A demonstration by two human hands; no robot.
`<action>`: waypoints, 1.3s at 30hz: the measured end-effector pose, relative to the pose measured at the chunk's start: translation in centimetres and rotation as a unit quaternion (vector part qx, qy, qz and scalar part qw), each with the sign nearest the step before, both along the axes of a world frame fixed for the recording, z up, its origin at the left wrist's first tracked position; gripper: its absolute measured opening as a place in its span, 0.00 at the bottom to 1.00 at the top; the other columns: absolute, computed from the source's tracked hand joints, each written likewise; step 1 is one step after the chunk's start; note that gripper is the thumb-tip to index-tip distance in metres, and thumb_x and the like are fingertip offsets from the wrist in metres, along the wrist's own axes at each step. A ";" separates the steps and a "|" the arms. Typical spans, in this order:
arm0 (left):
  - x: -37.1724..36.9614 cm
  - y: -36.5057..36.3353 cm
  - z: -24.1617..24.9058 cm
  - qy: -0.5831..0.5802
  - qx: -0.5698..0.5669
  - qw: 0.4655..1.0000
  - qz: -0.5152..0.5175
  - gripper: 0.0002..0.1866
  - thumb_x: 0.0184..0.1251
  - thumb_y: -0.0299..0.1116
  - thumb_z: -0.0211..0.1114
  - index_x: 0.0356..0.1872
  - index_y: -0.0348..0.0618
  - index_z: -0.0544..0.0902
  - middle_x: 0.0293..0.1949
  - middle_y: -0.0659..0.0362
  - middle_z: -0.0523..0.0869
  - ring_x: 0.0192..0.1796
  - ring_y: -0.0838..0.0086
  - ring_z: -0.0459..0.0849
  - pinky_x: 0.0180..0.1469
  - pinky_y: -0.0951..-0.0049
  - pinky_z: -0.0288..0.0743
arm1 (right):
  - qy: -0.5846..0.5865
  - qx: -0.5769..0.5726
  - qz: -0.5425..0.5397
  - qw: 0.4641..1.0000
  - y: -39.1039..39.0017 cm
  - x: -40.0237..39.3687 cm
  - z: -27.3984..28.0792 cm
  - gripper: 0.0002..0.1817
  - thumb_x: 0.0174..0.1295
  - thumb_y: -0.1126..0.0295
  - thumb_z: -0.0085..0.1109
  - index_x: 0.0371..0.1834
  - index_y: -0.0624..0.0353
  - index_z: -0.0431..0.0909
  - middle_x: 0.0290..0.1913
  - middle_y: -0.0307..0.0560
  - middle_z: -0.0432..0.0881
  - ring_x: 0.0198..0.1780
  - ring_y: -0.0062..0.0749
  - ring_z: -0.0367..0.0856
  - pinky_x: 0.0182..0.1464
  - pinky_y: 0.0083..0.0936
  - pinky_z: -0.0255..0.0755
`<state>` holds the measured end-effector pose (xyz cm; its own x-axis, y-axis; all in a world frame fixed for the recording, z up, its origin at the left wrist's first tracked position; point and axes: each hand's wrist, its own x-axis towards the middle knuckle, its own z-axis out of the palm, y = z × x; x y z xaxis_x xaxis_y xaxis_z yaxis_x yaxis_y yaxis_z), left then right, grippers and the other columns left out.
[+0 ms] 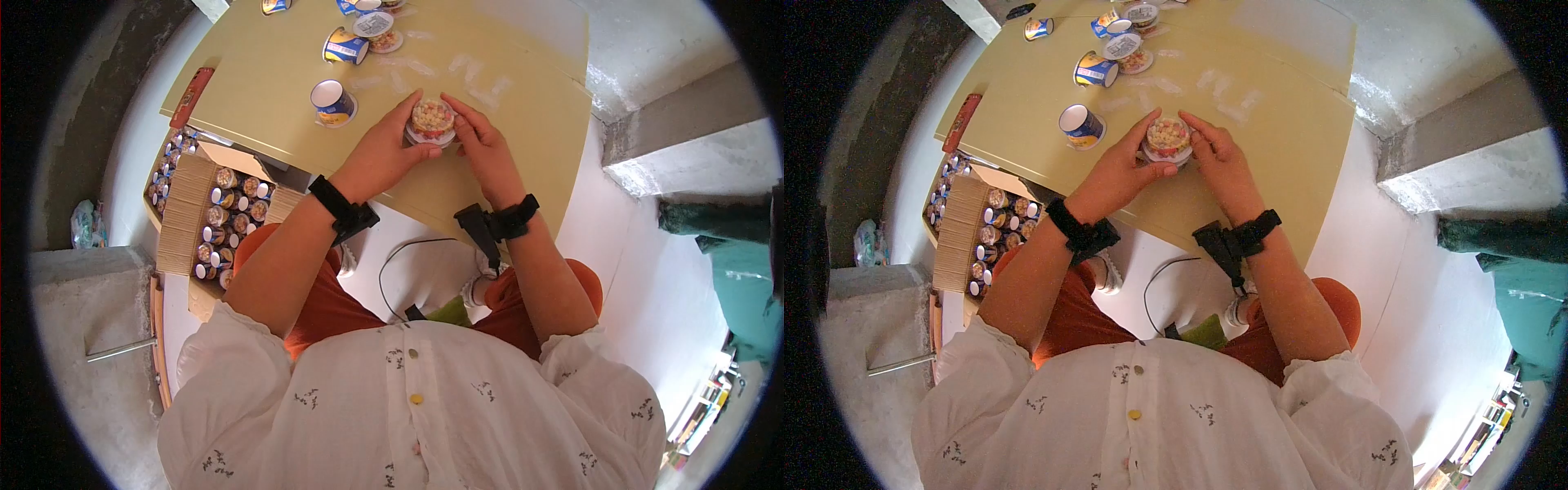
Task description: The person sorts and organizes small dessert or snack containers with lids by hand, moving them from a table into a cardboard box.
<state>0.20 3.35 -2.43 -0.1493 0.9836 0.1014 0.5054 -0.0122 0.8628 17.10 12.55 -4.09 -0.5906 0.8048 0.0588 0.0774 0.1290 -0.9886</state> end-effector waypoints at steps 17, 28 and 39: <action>0.1 0.1 -2.8 0.128 0.062 0.990 0.021 0.47 0.64 0.54 0.68 0.76 0.41 0.56 0.57 0.35 0.76 0.59 0.39 0.73 0.63 0.49 0.67 | -0.014 0.121 -0.002 0.993 0.0 -0.6 -1.2 0.17 0.76 0.69 0.44 0.63 0.52 0.75 0.45 0.55 0.78 0.47 0.46 0.78 0.53 0.33 0.71; 0.2 0.6 -4.0 0.073 0.056 0.995 0.032 0.43 0.65 0.51 0.68 0.74 0.39 0.58 0.54 0.37 0.79 0.57 0.41 0.77 0.60 0.50 0.70 | -0.026 0.133 -0.003 0.991 -0.5 -0.5 -0.9 0.17 0.76 0.70 0.43 0.65 0.52 0.73 0.45 0.55 0.77 0.46 0.45 0.77 0.53 0.33 0.71; 0.3 0.0 -2.3 0.056 0.006 0.998 0.023 0.42 0.65 0.48 0.70 0.73 0.41 0.59 0.54 0.37 0.81 0.55 0.41 0.81 0.56 0.52 0.75 | -0.037 0.085 0.028 0.995 -0.2 -0.3 -1.1 0.18 0.78 0.67 0.42 0.66 0.55 0.72 0.52 0.55 0.79 0.52 0.42 0.78 0.57 0.31 0.71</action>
<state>0.54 3.39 -4.74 -0.1810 0.9746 0.1317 0.5996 0.0032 0.8003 16.82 12.34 -5.17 -0.6422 0.7523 0.1471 0.1362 0.3008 -0.9439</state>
